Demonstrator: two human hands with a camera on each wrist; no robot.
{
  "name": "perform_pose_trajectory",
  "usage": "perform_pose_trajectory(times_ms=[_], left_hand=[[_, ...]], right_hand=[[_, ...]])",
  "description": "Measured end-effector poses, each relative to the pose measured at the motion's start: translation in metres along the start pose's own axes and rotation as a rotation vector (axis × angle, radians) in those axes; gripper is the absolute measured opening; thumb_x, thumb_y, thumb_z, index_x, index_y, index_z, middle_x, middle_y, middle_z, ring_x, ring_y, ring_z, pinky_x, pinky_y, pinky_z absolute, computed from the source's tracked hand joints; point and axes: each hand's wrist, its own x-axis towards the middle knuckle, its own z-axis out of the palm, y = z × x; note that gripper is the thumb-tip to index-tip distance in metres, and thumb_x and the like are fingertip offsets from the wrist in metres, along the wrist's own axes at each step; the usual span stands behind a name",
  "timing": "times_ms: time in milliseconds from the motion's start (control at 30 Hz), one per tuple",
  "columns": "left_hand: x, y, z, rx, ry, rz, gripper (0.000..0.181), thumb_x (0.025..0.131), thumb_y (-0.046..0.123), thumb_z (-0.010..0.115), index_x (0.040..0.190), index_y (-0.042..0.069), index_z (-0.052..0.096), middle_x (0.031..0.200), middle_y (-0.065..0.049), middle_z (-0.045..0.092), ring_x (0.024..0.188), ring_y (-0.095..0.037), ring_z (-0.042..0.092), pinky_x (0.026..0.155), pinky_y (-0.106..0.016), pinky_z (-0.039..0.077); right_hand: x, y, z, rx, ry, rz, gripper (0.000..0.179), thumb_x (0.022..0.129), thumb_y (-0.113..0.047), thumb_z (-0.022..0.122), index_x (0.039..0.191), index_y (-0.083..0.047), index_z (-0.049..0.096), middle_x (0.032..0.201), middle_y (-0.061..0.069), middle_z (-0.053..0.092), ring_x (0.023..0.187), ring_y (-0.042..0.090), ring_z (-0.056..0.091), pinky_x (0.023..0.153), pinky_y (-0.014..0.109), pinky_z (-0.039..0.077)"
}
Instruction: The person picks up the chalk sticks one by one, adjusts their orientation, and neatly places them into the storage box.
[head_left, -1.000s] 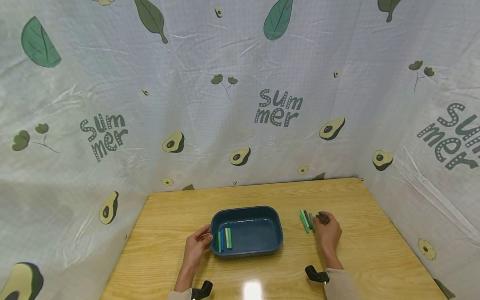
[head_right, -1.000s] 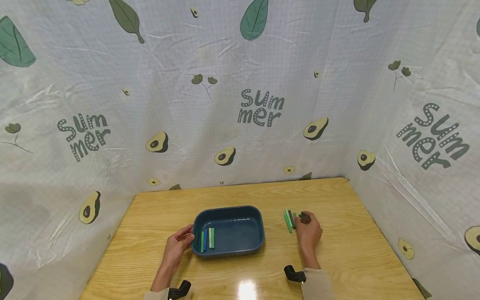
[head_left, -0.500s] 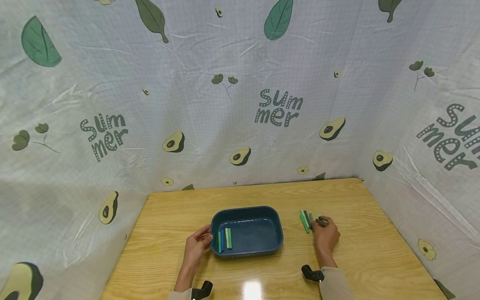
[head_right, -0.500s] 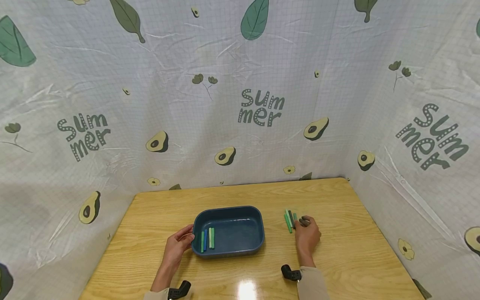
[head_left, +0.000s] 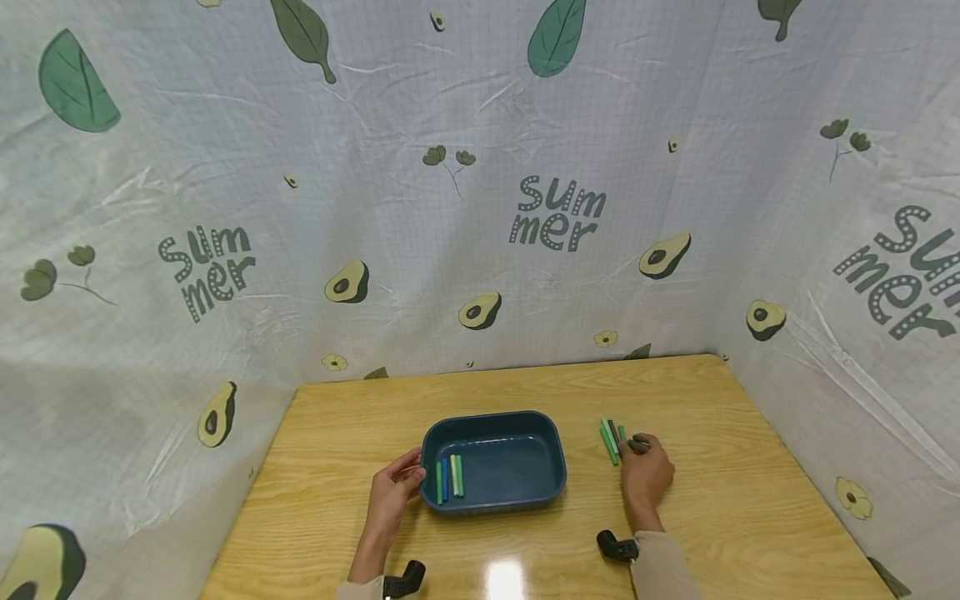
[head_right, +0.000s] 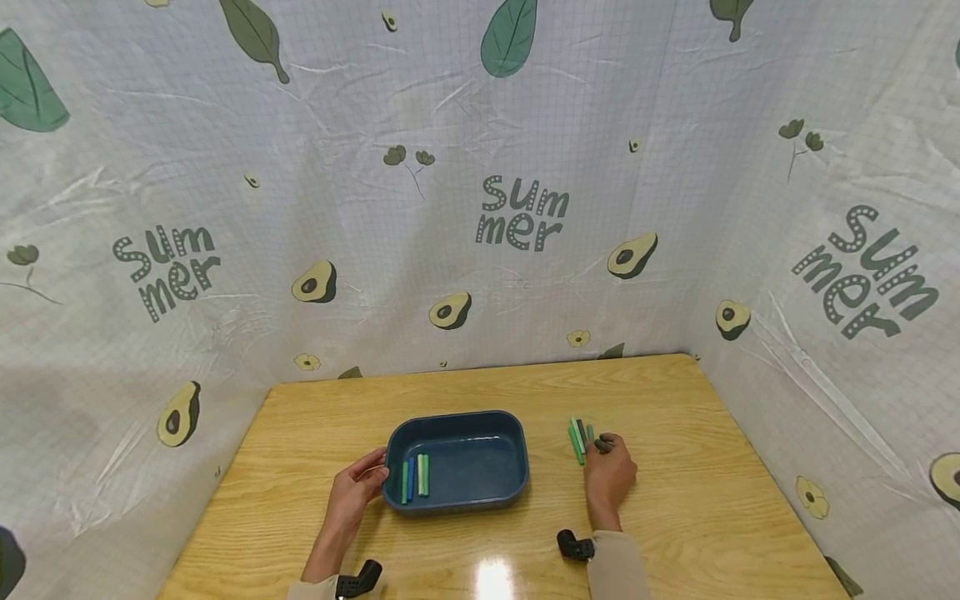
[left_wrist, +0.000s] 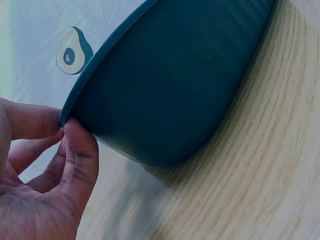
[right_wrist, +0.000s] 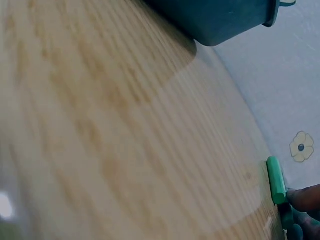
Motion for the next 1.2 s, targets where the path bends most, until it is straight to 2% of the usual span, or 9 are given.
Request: perform_pose_trajectory(times_ms=[167,433,667,900,1200], left_hand=[[0.0,0.002,0.0,-0.005,-0.004,-0.019,0.042,0.094,-0.002,0.059,0.136,-0.005,0.054,0.125,-0.025,0.057,0.096,-0.014,0.063,0.072,-0.027,0.056],[0.001,0.002,0.001,-0.007,-0.007,-0.001,0.042,0.095,0.0,0.059,0.136,-0.003,0.055,0.125,-0.024,0.058,0.096,-0.014,0.063,0.072,-0.025,0.055],[0.001,0.001,0.0,-0.004,-0.012,0.01,0.042,0.095,0.0,0.058,0.136,-0.006,0.053,0.125,-0.025,0.057,0.095,-0.013,0.063,0.072,-0.027,0.056],[0.002,-0.001,-0.001,-0.004,-0.014,0.007,0.041,0.095,0.0,0.058,0.135,-0.005,0.055,0.126,-0.025,0.056,0.09,-0.006,0.061,0.071,-0.024,0.054],[0.003,-0.002,-0.002,-0.022,-0.011,0.002,0.04,0.094,-0.003,0.058,0.133,-0.003,0.057,0.125,-0.026,0.057,0.1,-0.021,0.064,0.072,-0.024,0.055]], right_hand=[[-0.002,-0.001,0.002,-0.036,0.01,-0.036,0.028,0.089,-0.012,0.068,0.114,0.002,0.066,0.101,0.025,0.072,0.09,0.042,0.067,0.081,0.053,0.047],[0.0,-0.004,0.006,-0.051,0.035,-0.064,0.025,0.087,-0.011,0.069,0.109,0.001,0.067,0.099,0.023,0.073,0.088,0.041,0.068,0.082,0.053,0.046],[0.003,0.002,0.007,-0.032,0.006,-0.092,0.024,0.088,-0.008,0.069,0.109,0.002,0.067,0.102,0.025,0.071,0.09,0.04,0.069,0.081,0.053,0.048],[0.002,0.001,0.002,-0.032,-0.007,-0.1,0.022,0.09,-0.006,0.065,0.111,0.002,0.067,0.104,0.026,0.071,0.092,0.041,0.069,0.085,0.055,0.047],[0.003,-0.013,-0.01,-0.001,-0.026,-0.09,0.028,0.089,-0.009,0.064,0.115,0.001,0.067,0.106,0.024,0.072,0.095,0.039,0.07,0.084,0.052,0.052]])
